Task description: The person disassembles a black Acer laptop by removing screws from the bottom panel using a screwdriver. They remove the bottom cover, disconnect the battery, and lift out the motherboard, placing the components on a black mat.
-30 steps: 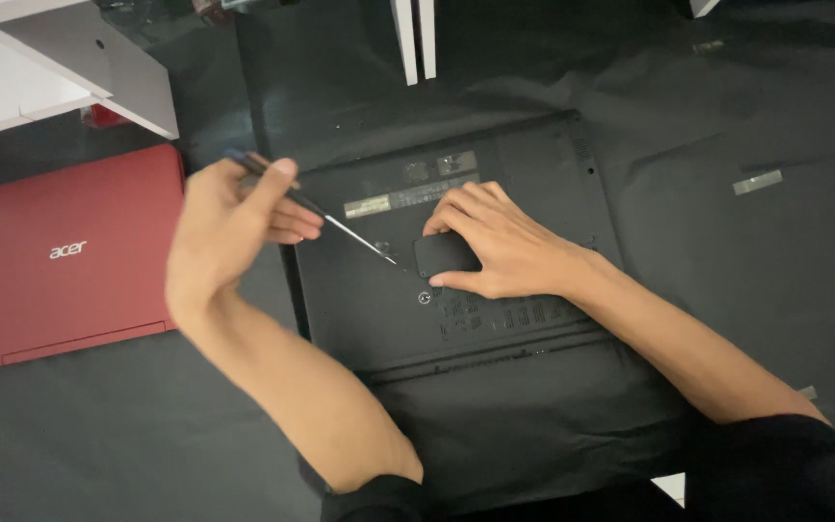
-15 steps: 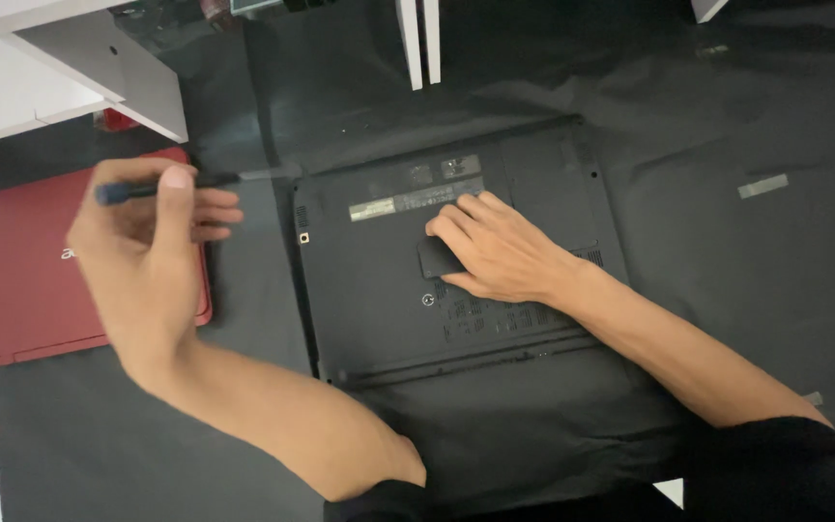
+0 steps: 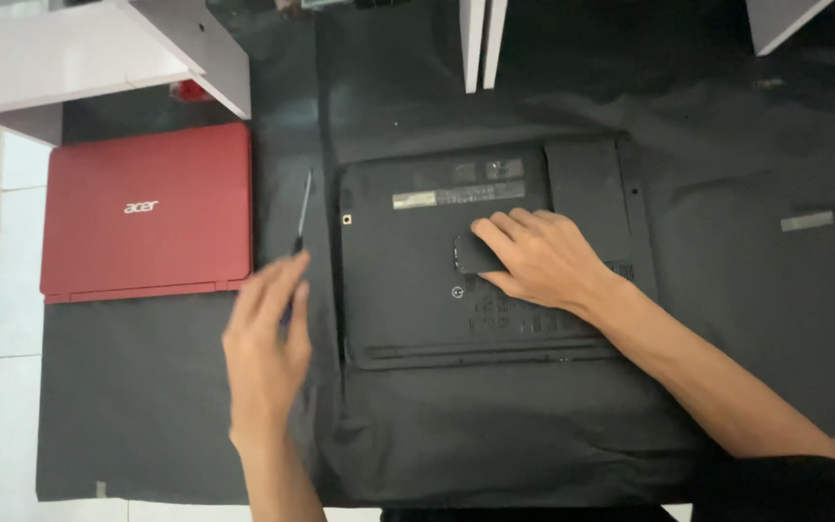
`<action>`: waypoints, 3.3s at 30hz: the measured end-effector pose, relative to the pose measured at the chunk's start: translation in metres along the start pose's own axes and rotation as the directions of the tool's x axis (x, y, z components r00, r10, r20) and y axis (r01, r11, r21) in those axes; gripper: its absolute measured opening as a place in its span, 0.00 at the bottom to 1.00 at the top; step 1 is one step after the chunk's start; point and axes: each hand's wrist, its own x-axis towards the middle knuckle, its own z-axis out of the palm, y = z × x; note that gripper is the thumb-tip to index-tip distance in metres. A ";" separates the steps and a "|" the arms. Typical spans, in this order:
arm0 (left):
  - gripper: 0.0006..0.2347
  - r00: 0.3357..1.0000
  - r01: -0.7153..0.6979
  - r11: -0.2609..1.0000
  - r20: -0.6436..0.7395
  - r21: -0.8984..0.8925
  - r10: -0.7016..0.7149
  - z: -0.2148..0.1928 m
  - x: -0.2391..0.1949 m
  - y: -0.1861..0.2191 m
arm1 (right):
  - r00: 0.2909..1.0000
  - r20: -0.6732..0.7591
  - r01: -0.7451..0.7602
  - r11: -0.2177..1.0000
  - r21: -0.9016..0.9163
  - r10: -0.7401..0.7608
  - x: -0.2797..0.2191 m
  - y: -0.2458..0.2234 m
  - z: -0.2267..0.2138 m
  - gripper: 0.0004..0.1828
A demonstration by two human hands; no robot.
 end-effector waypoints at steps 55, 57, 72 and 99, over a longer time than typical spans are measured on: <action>0.14 0.856 0.513 0.599 0.317 -0.615 -0.408 0.064 0.032 0.015 | 0.857 0.457 -0.496 0.143 0.856 0.238 -0.019 0.100 -0.037 0.23; 0.14 0.889 0.454 0.585 0.301 -0.672 -0.344 0.067 0.040 0.023 | 0.822 0.472 -0.520 0.081 0.851 0.320 -0.033 0.129 -0.033 0.21; 0.09 0.873 0.487 0.671 0.321 -0.559 -0.367 0.105 0.022 0.006 | 0.596 0.150 -0.006 -0.182 0.983 0.789 -0.074 0.217 0.018 0.26; 0.09 0.931 0.346 0.891 0.228 -0.295 -0.286 0.096 0.021 0.036 | 0.612 -0.494 -0.523 0.784 0.333 0.618 -0.069 0.188 0.013 0.16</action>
